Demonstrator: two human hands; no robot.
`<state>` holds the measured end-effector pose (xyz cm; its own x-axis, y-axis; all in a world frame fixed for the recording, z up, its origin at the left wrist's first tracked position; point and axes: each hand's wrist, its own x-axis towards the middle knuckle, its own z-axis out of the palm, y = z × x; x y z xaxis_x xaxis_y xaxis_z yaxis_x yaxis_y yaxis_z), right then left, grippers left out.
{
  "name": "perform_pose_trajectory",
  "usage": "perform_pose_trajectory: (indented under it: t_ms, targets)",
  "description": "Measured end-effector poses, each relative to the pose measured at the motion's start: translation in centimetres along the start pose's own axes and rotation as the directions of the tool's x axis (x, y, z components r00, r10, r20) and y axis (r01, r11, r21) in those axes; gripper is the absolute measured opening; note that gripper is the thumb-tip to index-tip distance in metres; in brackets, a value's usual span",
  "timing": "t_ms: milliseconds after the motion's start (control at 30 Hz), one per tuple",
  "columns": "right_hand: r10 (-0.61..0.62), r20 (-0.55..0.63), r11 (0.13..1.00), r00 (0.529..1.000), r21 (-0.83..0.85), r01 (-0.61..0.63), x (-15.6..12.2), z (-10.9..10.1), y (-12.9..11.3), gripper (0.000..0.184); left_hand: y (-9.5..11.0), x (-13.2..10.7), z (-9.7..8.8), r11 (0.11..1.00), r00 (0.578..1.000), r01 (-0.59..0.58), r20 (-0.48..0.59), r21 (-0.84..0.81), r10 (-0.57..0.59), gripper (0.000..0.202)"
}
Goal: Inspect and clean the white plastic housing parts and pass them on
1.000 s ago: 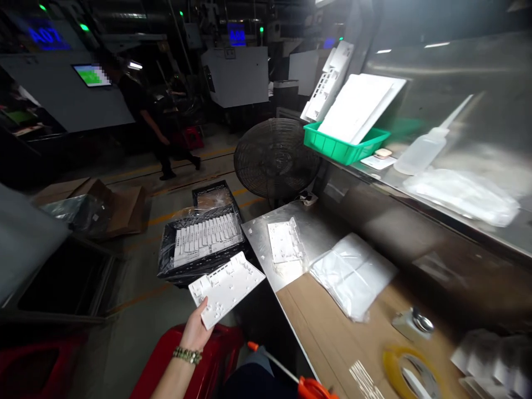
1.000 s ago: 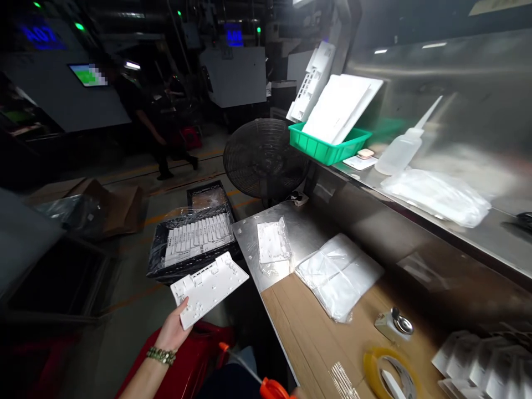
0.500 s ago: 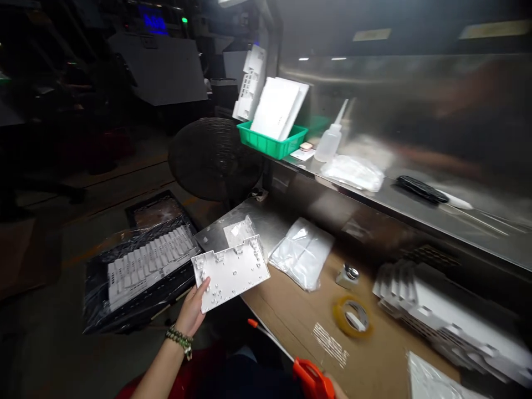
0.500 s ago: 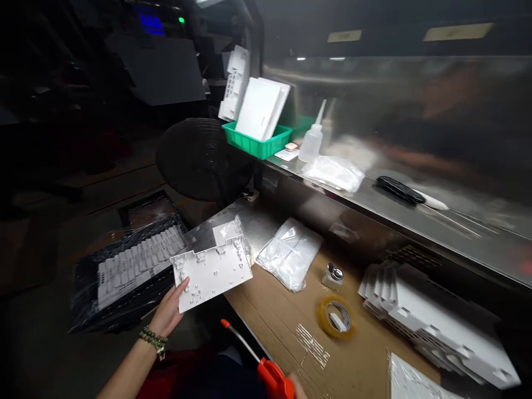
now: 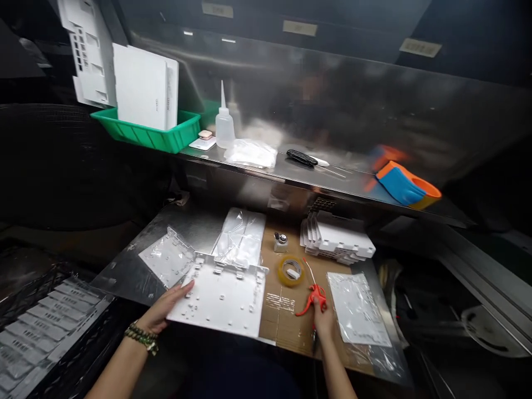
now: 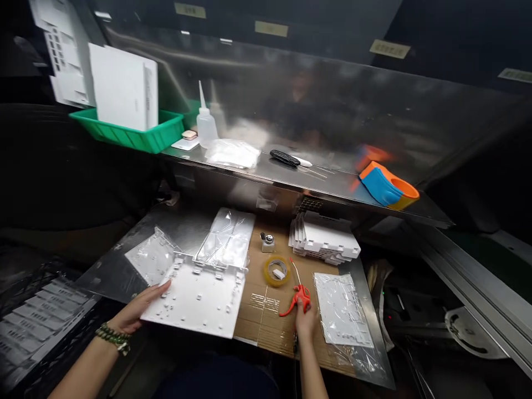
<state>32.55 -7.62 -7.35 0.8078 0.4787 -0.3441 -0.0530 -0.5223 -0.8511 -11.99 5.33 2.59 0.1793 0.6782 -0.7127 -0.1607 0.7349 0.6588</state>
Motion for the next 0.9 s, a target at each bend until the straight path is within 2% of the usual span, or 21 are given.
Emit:
perform_pose_trajectory:
  t_ms: [67, 100, 167, 267, 367, 433, 500, 600, 733, 800, 900]
  targets:
    - [0.011, -0.023, 0.997, 1.0, 0.073, -0.01, -0.8, 0.8, -0.7, 0.05, -0.5, 0.8, 1.5, 0.995, 0.995, 0.023, 0.096, 0.092, -0.032, 0.035]
    - [0.026, 0.004, 0.993, 1.0, 0.116, -0.027, -1.8, 1.2, -1.0, 0.059, -1.0, 1.2, 2.4, 0.99, 0.989, 0.025, 0.142, 0.138, -0.045, 0.035]
    - [0.049, 0.143, 0.976, 0.988, 0.202, -0.078, -4.6, 1.5, -1.3, 0.07, -2.3, 1.8, 4.4, 0.973, 0.97, 0.011, 0.232, 0.229, -0.065, 0.035]
    - [0.106, 0.405, 0.939, 0.908, 0.259, -0.226, -9.0, 0.9, -1.1, 0.073, -4.5, 3.0, 7.3, 0.925, 0.934, -0.067, 0.35, 0.373, -0.073, 0.037]
    - [0.206, 0.517, 0.856, 0.831, 0.316, -0.409, -11.0, -0.9, -0.8, 0.077, -5.2, 5.2, 9.4, 0.823, 0.901, -0.219, 0.431, 0.524, -0.035, 0.039]
    - [0.272, 0.501, 0.75, 0.821, 0.425, -0.507, -10.8, -2.2, -0.9, 0.084, -4.6, 7.4, 9.9, 0.697, 0.888, -0.363, 0.455, 0.618, 0.06, 0.035]
    - [0.308, 0.439, 0.672, 0.844, 0.528, -0.519, -10.0, -3.3, -1.2, 0.088, -3.4, 10.2, 9.8, 0.513, 0.864, -0.494, 0.464, 0.702, 0.196, 0.027]
    - [0.308, 0.325, 0.676, 0.894, 0.586, -0.446, -9.2, -4.3, -1.9, 0.086, -1.8, 14.3, 9.4, 0.21, 0.781, -0.606, 0.524, 0.767, 0.341, 0.035]
    - [0.3, 0.253, 0.681, 0.92, 0.619, -0.393, -10.0, -4.6, -2.4, 0.085, -0.5, 18.0, 8.7, -0.108, 0.691, -0.65, 0.645, 0.752, 0.326, 0.036]
    - [0.299, 0.233, 0.679, 0.925, 0.629, -0.378, -10.8, -4.7, -2.3, 0.085, 0.2, 18.8, 8.4, -0.224, 0.663, -0.655, 0.691, 0.722, 0.287, 0.032]
    - [0.321, 0.215, 0.665, 0.923, 0.642, -0.38, -11.6, -4.7, -2.0, 0.086, 1.5, 19.2, 8.1, -0.35, 0.639, -0.651, 0.735, 0.673, 0.226, 0.029]
